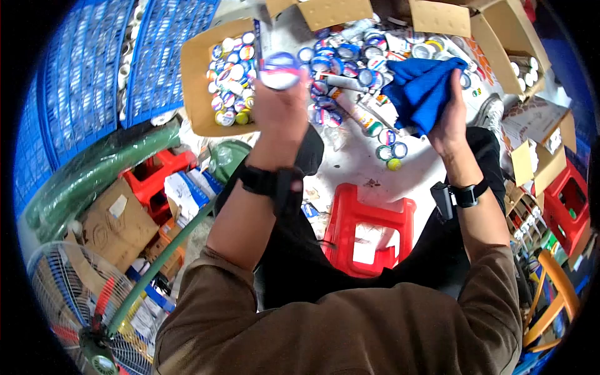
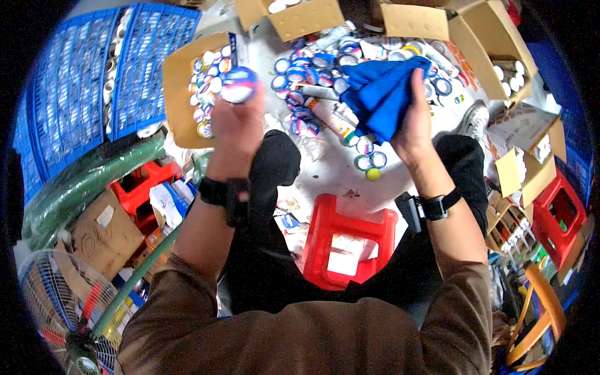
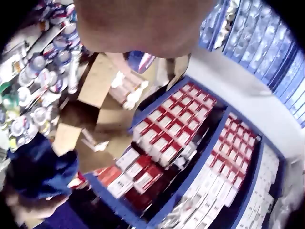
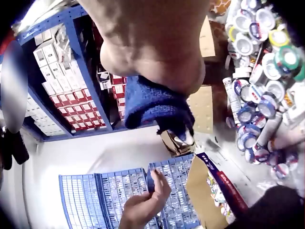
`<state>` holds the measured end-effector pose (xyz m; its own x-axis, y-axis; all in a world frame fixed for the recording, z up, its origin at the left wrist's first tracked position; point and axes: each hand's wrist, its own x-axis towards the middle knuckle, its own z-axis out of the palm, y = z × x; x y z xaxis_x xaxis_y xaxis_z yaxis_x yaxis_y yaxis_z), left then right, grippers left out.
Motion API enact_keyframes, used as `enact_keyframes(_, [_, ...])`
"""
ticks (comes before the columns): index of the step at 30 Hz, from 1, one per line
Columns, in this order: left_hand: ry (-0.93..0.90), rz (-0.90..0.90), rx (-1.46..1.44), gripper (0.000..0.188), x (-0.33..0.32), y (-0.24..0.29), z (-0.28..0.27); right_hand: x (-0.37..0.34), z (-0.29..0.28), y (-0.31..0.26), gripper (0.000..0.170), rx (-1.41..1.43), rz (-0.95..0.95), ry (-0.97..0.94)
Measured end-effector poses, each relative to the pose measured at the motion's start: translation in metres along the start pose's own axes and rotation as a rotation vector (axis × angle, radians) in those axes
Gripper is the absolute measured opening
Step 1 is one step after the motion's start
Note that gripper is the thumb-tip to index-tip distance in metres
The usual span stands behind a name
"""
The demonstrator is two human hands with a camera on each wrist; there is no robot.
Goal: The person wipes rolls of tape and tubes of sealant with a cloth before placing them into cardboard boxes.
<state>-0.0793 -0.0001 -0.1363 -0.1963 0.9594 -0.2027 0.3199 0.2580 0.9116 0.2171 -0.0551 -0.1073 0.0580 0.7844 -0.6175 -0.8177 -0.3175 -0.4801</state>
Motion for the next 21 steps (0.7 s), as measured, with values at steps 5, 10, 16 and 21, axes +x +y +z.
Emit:
enact_keyframes(5, [0.561, -0.627, -0.884, 0.066, 0.022, 0.064, -0.048, -0.011, 0.02, -0.007, 0.073, 0.246, 0.027, 0.062])
enact_keyframes(10, [-0.265, -0.488, -0.434, 0.063, 0.014, -0.038, -0.026, 0.01, -0.036, -0.026, 0.07, 0.549, 0.014, -0.642])
enact_keyframes(16, [-0.545, -0.664, -0.308, 0.042, -0.05, 0.028, 0.075, -0.01, -0.061, -0.074, 0.055, 0.575, -0.118, -0.77])
enact_keyframes(21, [-0.84, -0.147, 0.188, 0.029, -0.106, -0.098, 0.15, -0.031, -0.079, -0.105, 0.057, 0.569, -0.179, -0.674])
